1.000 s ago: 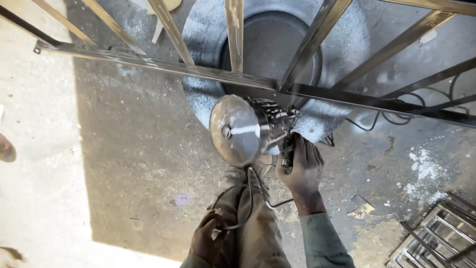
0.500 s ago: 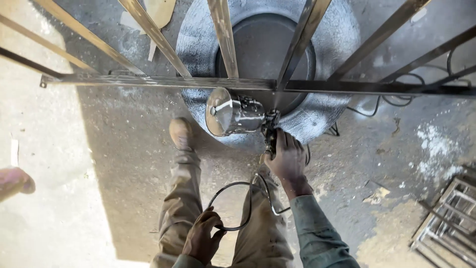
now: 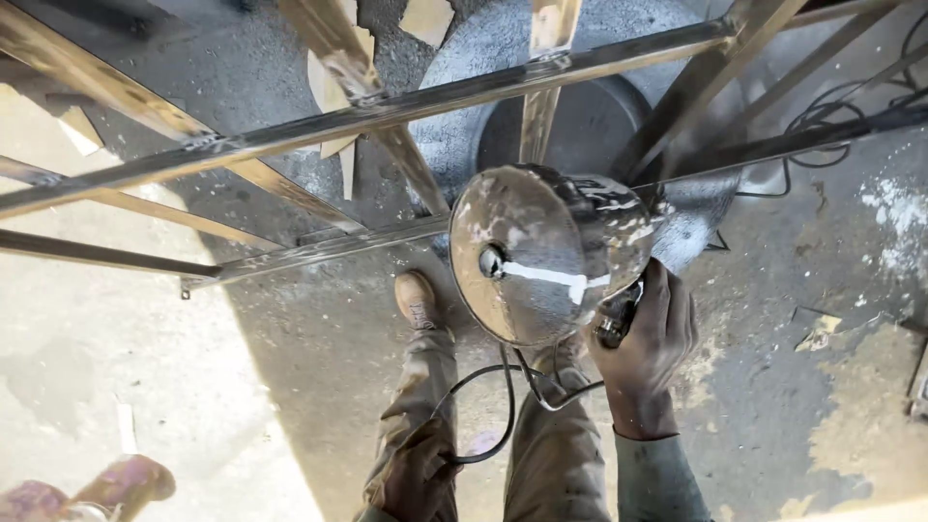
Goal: Spray painting a metal gate with black paint using a spray gun.
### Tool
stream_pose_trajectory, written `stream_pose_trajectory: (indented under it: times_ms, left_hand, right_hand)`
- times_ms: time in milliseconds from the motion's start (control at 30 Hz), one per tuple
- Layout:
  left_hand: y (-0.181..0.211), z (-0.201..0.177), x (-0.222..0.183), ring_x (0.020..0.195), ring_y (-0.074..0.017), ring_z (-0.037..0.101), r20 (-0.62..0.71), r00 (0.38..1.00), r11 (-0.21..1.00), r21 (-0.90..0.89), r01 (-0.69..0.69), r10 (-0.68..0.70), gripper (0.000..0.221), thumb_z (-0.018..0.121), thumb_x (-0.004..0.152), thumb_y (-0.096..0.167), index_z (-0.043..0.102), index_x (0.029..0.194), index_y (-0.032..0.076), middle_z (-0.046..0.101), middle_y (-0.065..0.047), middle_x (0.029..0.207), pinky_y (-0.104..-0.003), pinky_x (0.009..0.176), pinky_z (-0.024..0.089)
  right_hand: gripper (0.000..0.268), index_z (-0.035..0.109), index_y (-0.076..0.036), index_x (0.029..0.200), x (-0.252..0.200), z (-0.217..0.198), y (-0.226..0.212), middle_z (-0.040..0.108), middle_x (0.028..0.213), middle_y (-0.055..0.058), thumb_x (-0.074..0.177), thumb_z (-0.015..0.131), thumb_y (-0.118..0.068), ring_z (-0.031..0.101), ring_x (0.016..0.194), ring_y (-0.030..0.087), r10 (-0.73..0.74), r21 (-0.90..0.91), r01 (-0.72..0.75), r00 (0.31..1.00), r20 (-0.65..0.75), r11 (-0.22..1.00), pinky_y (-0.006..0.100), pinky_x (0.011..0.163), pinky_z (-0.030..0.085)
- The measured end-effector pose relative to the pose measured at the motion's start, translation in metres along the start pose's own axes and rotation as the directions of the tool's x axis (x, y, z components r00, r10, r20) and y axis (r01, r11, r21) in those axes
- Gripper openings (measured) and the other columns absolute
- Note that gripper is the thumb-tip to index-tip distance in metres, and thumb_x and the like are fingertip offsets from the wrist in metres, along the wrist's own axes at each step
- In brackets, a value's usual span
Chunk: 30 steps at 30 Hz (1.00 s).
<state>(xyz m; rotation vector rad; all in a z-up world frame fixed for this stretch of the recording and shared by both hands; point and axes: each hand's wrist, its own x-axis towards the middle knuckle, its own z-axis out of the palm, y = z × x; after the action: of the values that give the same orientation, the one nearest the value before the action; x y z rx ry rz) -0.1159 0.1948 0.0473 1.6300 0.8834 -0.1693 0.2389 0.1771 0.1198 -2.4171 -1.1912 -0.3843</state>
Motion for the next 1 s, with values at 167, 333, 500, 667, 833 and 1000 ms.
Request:
stream_pose_trajectory:
  times_ms: [167, 333, 500, 667, 833, 1000]
  left_hand:
    - [-0.041, -0.032, -0.001, 0.087, -0.0185, 0.075, -0.082, 0.996, 0.991, 0.130, 0.032, -0.022, 0.019, 0.090, 0.066, 0.027, 0.075, 0.076, 0.020, 0.078, 0.002, 0.092, -0.032, 0.076, 0.056]
    - [-0.054, -0.046, -0.003, 0.089, -0.0196, 0.074, -0.066, 0.998, 0.998, 0.062, -0.004, 0.009, 0.025, 0.093, 0.063, 0.013, 0.072, 0.077, 0.016, 0.075, -0.001, 0.091, -0.031, 0.081, 0.056]
    - [-0.071, -0.054, -0.012, 0.112, -0.0249, 0.071, 0.001, 1.000, 0.988, 0.154, -0.001, 0.000, 0.020, 0.090, 0.069, 0.026, 0.076, 0.082, 0.019, 0.079, -0.007, 0.111, -0.038, 0.091, 0.054]
    - [-0.081, -0.064, -0.017, 0.127, -0.0221, 0.063, 0.090, 0.987, 0.971, 0.210, 0.112, -0.133, 0.020, 0.088, 0.072, 0.029, 0.078, 0.086, 0.020, 0.073, -0.009, 0.126, -0.038, 0.099, 0.049]
    - [-0.056, -0.075, -0.016, 0.131, -0.0149, 0.061, 0.144, 0.967, 0.956, 0.236, 0.173, -0.210, 0.020, 0.089, 0.072, 0.029, 0.079, 0.088, 0.022, 0.077, 0.003, 0.111, -0.033, 0.101, 0.051]
    - [-0.062, -0.071, -0.022, 0.134, -0.0143, 0.061, 0.138, 0.973, 0.973, 0.159, 0.165, -0.187, 0.018, 0.088, 0.072, 0.028, 0.078, 0.087, 0.024, 0.077, 0.007, 0.110, -0.033, 0.098, 0.053]
  right_hand:
    - [0.036, 0.061, 0.014, 0.121, -0.016, 0.053, -0.003, 0.066, 0.097, 0.023, 0.092, 0.069, -0.006, 0.066, 0.082, 0.033, 0.067, -0.020, -0.069, 0.996, -0.058, 0.997, 0.044, 0.071, 0.059]
    - [0.046, 0.061, 0.008, 0.130, -0.054, 0.109, 0.012, 0.068, 0.096, 0.015, 0.087, 0.072, -0.001, 0.064, 0.075, 0.023, 0.126, -0.029, -0.126, 0.992, 0.007, 0.992, 0.035, 0.060, 0.057]
    - [0.056, 0.058, 0.006, 0.137, -0.101, 0.145, 0.028, 0.063, 0.088, 0.006, 0.083, 0.072, -0.002, 0.056, 0.069, 0.016, 0.225, -0.052, -0.221, 0.969, 0.106, 0.974, 0.030, 0.057, 0.052]
    - [0.074, 0.050, -0.002, 0.143, -0.133, 0.171, 0.032, 0.068, 0.109, 0.014, 0.075, 0.077, -0.008, 0.065, 0.097, 0.028, 0.413, -0.054, -0.424, 0.831, 0.372, 0.904, 0.049, 0.083, 0.060]
    - [0.064, 0.052, -0.004, 0.137, -0.129, 0.167, 0.033, 0.066, 0.098, 0.011, 0.077, 0.073, -0.008, 0.064, 0.078, 0.024, 0.417, -0.094, -0.418, 0.805, 0.421, 0.903, 0.042, 0.061, 0.058]
    - [0.062, 0.057, 0.006, 0.134, -0.108, 0.136, 0.033, 0.068, 0.091, 0.011, 0.076, 0.077, -0.001, 0.064, 0.075, 0.021, 0.319, -0.098, -0.304, 0.894, 0.315, 0.948, 0.038, 0.069, 0.059]
